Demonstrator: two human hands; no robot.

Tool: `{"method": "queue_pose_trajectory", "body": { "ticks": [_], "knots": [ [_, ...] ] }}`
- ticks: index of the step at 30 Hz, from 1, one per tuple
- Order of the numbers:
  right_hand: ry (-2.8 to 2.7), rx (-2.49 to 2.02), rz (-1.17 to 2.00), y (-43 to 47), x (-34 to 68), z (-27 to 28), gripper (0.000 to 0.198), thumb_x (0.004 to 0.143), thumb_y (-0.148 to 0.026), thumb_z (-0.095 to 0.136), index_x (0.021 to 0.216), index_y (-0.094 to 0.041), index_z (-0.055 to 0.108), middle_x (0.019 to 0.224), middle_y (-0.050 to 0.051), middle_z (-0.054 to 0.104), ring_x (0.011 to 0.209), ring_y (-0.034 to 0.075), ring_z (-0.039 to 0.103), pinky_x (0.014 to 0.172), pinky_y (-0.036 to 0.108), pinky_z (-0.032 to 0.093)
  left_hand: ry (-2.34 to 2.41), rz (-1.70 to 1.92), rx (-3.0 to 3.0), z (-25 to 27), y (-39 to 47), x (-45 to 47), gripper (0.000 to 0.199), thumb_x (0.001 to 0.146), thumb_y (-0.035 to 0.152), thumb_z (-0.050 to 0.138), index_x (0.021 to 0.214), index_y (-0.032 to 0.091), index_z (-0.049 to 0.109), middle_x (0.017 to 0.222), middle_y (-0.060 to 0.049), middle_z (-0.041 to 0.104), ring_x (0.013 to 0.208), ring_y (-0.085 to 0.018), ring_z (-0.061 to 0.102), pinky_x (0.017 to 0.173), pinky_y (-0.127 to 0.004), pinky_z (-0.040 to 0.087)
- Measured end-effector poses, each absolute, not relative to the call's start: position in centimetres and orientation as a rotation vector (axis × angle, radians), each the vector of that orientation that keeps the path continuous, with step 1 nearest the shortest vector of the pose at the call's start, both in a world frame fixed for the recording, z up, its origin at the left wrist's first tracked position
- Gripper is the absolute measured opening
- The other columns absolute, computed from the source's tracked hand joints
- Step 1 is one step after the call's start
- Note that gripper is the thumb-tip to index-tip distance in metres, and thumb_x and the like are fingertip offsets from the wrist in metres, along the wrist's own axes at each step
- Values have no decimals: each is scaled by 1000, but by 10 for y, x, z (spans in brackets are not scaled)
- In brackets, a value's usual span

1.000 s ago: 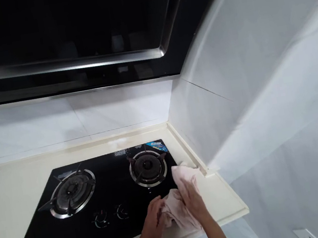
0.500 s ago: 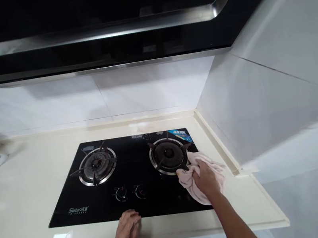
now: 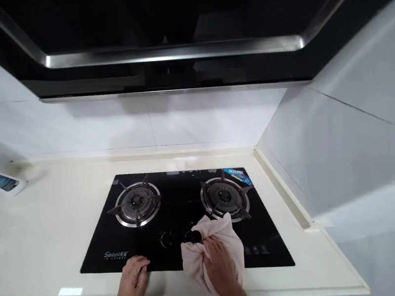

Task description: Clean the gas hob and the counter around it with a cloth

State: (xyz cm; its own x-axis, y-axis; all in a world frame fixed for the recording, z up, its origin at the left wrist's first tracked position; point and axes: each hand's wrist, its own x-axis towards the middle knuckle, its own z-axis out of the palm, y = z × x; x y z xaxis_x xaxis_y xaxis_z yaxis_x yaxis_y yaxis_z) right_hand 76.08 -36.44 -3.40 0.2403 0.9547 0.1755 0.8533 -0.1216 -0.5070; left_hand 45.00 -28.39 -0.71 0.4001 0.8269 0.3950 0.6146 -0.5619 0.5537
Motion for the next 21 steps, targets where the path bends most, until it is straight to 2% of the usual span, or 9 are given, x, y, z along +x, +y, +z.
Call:
{"method": "queue_pose_trajectory", "body": {
  "ticks": [4,6,10,14,18,21],
  "knots": [
    [-1516,-2225,104,-353,785,-34,40,86,-40,47,119,-27,66,130,11,60,124,34,52,100,54,43,1366,1002,2412,-5,-257,401,24,95,26,45,98,22,68,101,-7,68,97,-21,63,84,-37,53],
    [-1409,-2315,91,-348,802,-35,42,83,-42,49,115,-24,67,125,15,61,120,37,54,95,57,44,1397,1043,2458,-6,-242,373,23,95,25,45,96,22,68,98,-7,68,96,-21,63,84,-37,53],
    [-1423,-2237,339,-326,815,-34,43,79,-35,42,107,-18,69,113,15,69,110,31,62,95,49,48,1492,1059,2519,-15,-212,325,22,94,24,45,94,22,67,98,-6,67,95,-21,62,83,-37,52],
    [-1518,-2187,437,-287,795,-30,47,82,-38,38,112,-19,69,114,11,71,109,24,66,95,43,50,1596,989,2533,-21,-198,309,22,91,22,45,95,23,67,96,-6,64,92,-22,60,78,-36,50],
    [-1628,-2209,503,-244,769,-29,50,81,-41,45,120,-17,66,132,13,63,128,26,54,106,41,41,1663,932,2541,-22,-198,312,22,87,18,46,95,23,66,96,-6,62,93,-23,59,76,-36,48],
    [-1619,-2313,524,-210,759,-27,61,84,-47,45,131,-9,58,142,20,53,137,30,45,111,44,35,1666,899,2543,-23,-200,313,22,86,16,47,96,23,65,97,-6,61,94,-23,58,77,-36,47]
  ]
}}
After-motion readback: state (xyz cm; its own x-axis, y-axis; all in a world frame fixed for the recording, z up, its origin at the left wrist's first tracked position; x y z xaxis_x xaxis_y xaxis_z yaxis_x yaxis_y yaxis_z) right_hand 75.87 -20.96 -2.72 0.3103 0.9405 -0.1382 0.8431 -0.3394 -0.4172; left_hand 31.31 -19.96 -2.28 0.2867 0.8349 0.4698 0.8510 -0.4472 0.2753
